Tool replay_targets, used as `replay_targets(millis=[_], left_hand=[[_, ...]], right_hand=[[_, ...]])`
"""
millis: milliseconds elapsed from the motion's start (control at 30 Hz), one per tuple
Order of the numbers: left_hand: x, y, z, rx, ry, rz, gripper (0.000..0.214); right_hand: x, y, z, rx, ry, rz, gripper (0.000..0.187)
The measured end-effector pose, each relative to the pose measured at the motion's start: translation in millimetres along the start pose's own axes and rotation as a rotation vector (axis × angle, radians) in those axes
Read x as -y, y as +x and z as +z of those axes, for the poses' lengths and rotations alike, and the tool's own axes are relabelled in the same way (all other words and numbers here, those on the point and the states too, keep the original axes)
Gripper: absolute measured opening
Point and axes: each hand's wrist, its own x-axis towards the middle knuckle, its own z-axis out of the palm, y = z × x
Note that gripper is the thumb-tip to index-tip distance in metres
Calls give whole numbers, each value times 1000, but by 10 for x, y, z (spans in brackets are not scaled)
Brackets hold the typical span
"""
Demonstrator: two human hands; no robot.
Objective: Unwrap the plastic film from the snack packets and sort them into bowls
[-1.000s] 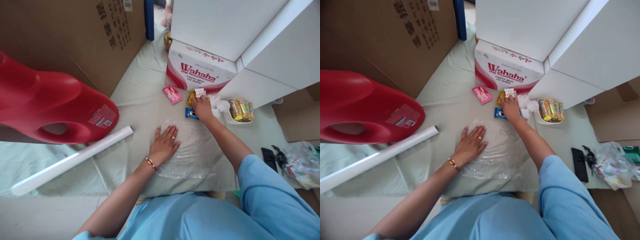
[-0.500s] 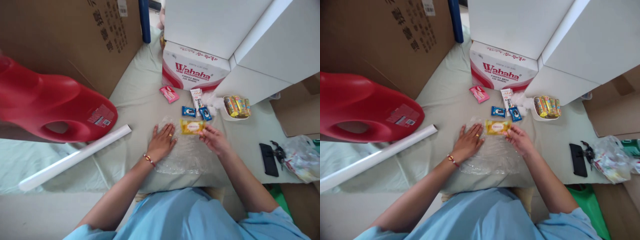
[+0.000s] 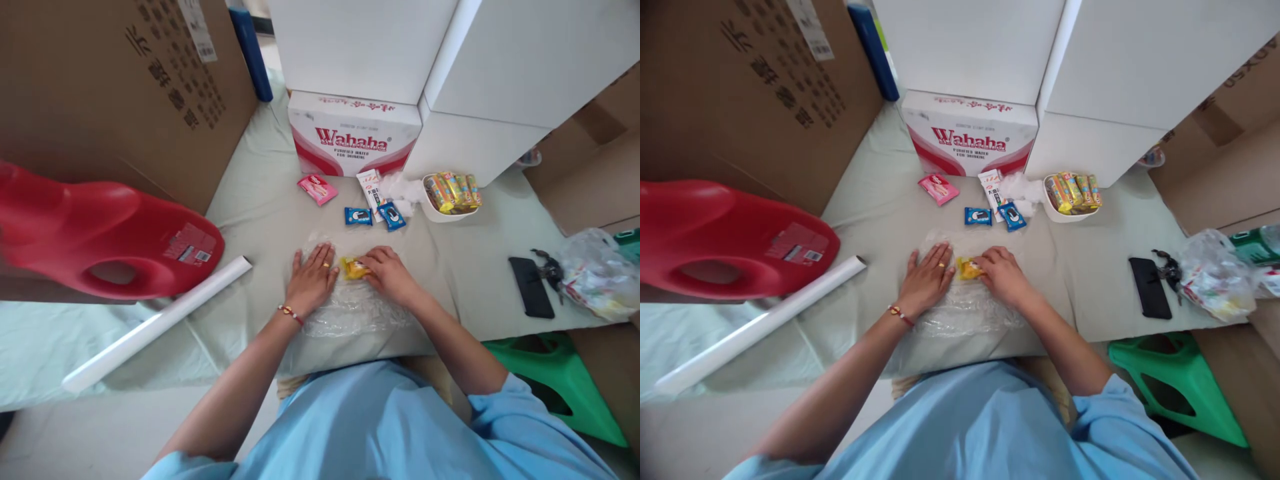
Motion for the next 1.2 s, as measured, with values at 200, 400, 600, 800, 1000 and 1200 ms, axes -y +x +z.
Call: replay_targets(millis=[200, 400, 600, 800, 1000, 1200], left_hand=[[3, 4, 17, 3, 7, -4, 63], [14, 9, 8, -4, -10, -5, 61], [181, -295, -75, -114, -202, 64, 59], [485, -964, -139, 26, -347, 337, 62], [623, -1080, -196, 41, -430, 298, 26], [576, -694, -462, 18, -654, -13, 33]], right_hand=[[-43, -104, -59, -154, 130, -2, 41], [111, -70, 194, -23, 44, 15, 45], [-10, -535, 62, -119, 199, -57, 59], [-57, -1344, -73, 44, 265, -111, 68], [-51, -1387, 160, -166, 246, -29, 21], [-180, -942, -357, -75, 442, -6, 21]])
